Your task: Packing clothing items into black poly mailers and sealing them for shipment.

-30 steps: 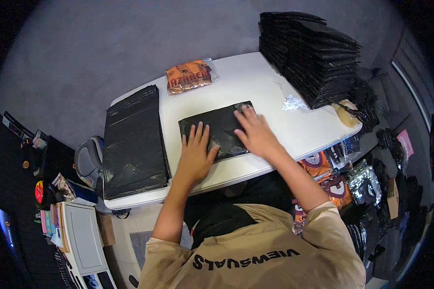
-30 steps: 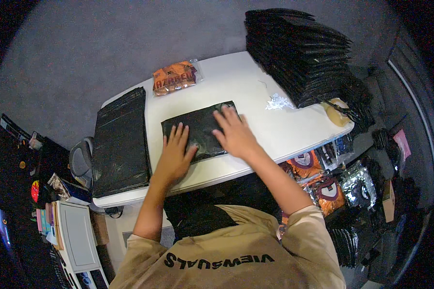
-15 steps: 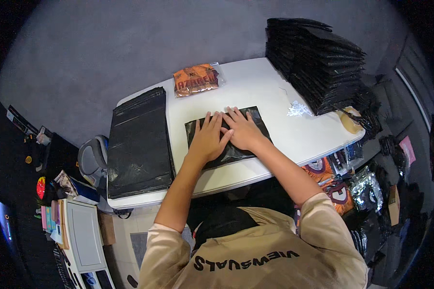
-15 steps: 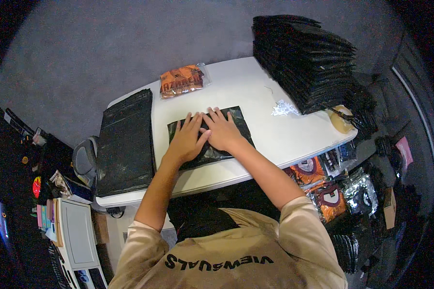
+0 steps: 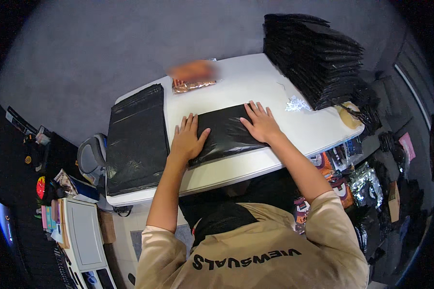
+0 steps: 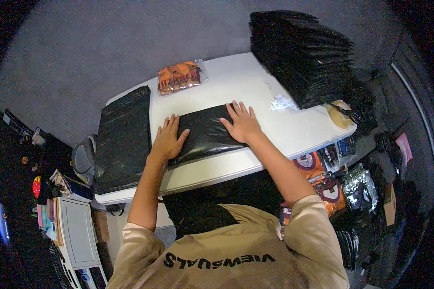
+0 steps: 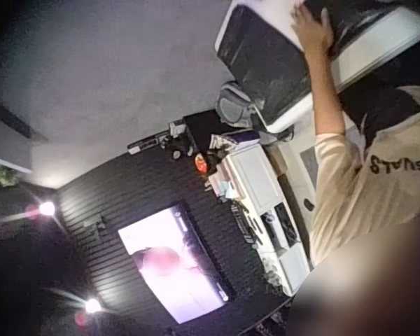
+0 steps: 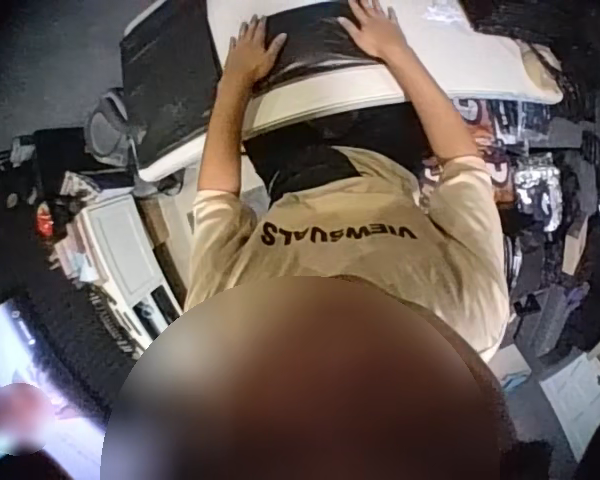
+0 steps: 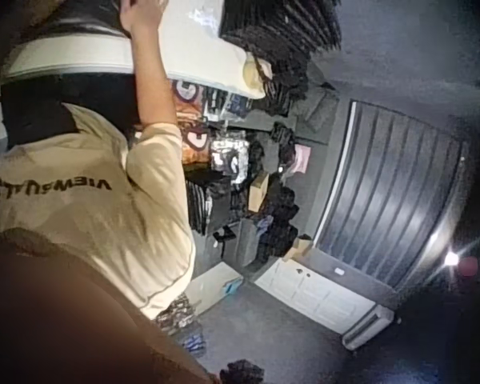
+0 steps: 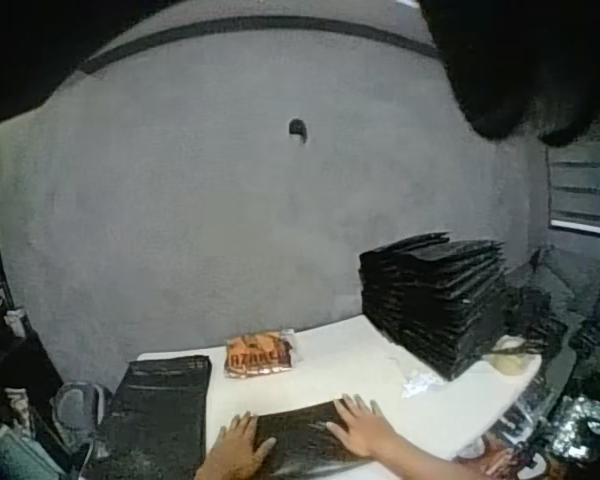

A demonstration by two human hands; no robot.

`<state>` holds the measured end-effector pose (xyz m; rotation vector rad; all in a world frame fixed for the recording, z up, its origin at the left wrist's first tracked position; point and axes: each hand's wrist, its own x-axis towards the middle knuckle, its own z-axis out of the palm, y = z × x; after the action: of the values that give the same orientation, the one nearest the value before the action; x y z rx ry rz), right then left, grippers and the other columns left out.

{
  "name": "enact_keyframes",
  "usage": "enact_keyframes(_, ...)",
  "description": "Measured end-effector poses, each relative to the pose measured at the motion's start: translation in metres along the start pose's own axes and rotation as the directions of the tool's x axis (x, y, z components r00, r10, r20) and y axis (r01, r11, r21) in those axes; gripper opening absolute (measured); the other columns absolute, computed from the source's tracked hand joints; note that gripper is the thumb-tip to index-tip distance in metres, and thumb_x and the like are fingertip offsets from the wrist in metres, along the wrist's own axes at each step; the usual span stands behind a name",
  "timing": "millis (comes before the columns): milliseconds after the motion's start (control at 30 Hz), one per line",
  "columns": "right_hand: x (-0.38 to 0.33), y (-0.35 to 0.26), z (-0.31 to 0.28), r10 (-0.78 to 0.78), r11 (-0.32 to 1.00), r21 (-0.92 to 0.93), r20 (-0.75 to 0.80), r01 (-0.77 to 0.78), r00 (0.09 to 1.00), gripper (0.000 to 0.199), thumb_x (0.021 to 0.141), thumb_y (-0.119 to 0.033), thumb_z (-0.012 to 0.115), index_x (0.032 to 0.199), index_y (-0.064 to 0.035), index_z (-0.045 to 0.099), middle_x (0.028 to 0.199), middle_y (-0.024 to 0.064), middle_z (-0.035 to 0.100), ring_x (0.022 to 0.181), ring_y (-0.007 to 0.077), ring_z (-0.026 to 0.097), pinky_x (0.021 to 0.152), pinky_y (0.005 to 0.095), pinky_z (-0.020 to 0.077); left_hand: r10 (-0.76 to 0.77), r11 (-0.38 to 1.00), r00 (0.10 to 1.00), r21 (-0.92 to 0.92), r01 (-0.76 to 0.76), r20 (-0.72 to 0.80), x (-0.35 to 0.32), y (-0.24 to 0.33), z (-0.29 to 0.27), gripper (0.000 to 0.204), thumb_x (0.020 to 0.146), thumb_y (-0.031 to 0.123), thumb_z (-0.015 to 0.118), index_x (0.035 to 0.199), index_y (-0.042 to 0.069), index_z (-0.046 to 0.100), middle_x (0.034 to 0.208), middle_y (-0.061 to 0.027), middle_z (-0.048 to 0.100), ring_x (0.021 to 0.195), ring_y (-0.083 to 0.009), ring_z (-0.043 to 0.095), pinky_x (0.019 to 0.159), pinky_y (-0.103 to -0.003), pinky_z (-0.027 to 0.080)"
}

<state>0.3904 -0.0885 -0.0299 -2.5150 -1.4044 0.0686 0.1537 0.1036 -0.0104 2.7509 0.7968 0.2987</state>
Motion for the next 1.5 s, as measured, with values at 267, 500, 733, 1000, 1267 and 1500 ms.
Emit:
enact_keyframes(267, -0.032, -0.051, -0.005, -0.210, 0.977, 0.003, -0.123, 0.212, 0.970, 0.077, 0.110, -0.057, 0.043, 0.167, -0.0055, 0.036, 0.177, 0.0210, 0.026, 0.164, 0.0423, 0.022, 0.129, 0.0675, 0.0166, 0.172, 0.985, 0.980, 0.046, -0.168, -0.097, -0.031, 0.042, 0.001, 0.084, 0.108, 0.057, 0.048, 0.166, -0.002, 0.034, 0.174, -0.0221, 0.031, 0.163, -0.0410, 0.025, 0.132, -0.059, 0.015)
enact_keyframes(500, -0.051, -0.034, 0.001, -0.197, 0.979, 0.038, -0.053, 0.199, 0.979, 0.077, 0.111, -0.059, 0.042, 0.171, -0.0140, 0.029, 0.179, 0.0148, 0.024, 0.165, 0.0359, 0.023, 0.133, 0.0564, 0.0169, 0.128, 0.991, 0.989, -0.028, -0.130, -0.077, -0.054, 0.036, -0.004, 0.074, 0.109, 0.040, 0.056, 0.167, 0.001, 0.032, 0.175, -0.0232, 0.029, 0.163, -0.0412, 0.023, 0.133, -0.049, 0.021)
enact_keyframes(733, -0.037, -0.004, -0.016, -0.064, 0.971, 0.218, -0.159, 0.098, 0.985, 0.070, 0.104, -0.044, 0.064, 0.162, -0.0087, 0.047, 0.167, 0.0245, 0.043, 0.152, 0.0437, 0.043, 0.123, 0.0541, 0.0374, -0.132, 0.960, 0.987, -0.259, 0.106, -0.086, -0.016, -0.015, -0.031, 0.063, 0.104, 0.034, 0.067, 0.149, -0.008, 0.056, 0.146, -0.0295, 0.063, 0.132, -0.0480, 0.063, 0.118, -0.048, 0.047)
enact_keyframes(1000, 0.048, 0.027, -0.012, 0.160, 0.956, 0.278, -0.224, -0.094, 0.961, 0.044, 0.097, -0.032, 0.071, 0.131, -0.0040, 0.073, 0.130, 0.0259, 0.067, 0.121, 0.0445, 0.066, 0.105, 0.0494, 0.0539, -0.335, 0.582, 0.861, -0.634, 0.509, 0.383, 0.058, -0.069, -0.030, 0.024, 0.103, 0.024, 0.073, 0.097, 0.001, 0.070, 0.071, -0.0045, 0.063, 0.058, -0.0184, 0.068, 0.051, -0.034, 0.058)
enact_keyframes(1267, 0.067, 0.056, -0.012, 0.080, 0.845, 0.532, -0.220, 0.051, 0.972, 0.021, 0.100, -0.020, 0.071, 0.106, -0.0002, 0.073, 0.103, 0.0162, 0.075, 0.092, 0.0300, 0.073, 0.084, 0.0401, 0.0574, -0.286, 0.556, 0.940, -0.766, 0.323, 0.188, 0.052, -0.058, -0.027, 0.018, 0.105, 0.017, 0.070, 0.096, 0.002, 0.070, 0.077, 0.0001, 0.064, 0.066, -0.0109, 0.063, 0.059, -0.030, 0.055)
enact_keyframes(1500, 0.021, 0.024, -0.091, 0.056, 0.709, 0.659, -0.410, 0.253, 0.911, 0.019, 0.107, -0.020, 0.065, 0.111, -0.0014, 0.066, 0.096, 0.0069, 0.070, 0.087, 0.0161, 0.064, 0.081, 0.0328, 0.0528, -0.197, 0.524, 0.951, -0.845, -0.105, -0.240, 0.007, -0.028, -0.084, 0.012, 0.107, 0.017, 0.069, 0.105, 0.005, 0.069, 0.086, 0.0051, 0.064, 0.075, -0.0056, 0.061, 0.070, -0.024, 0.052)
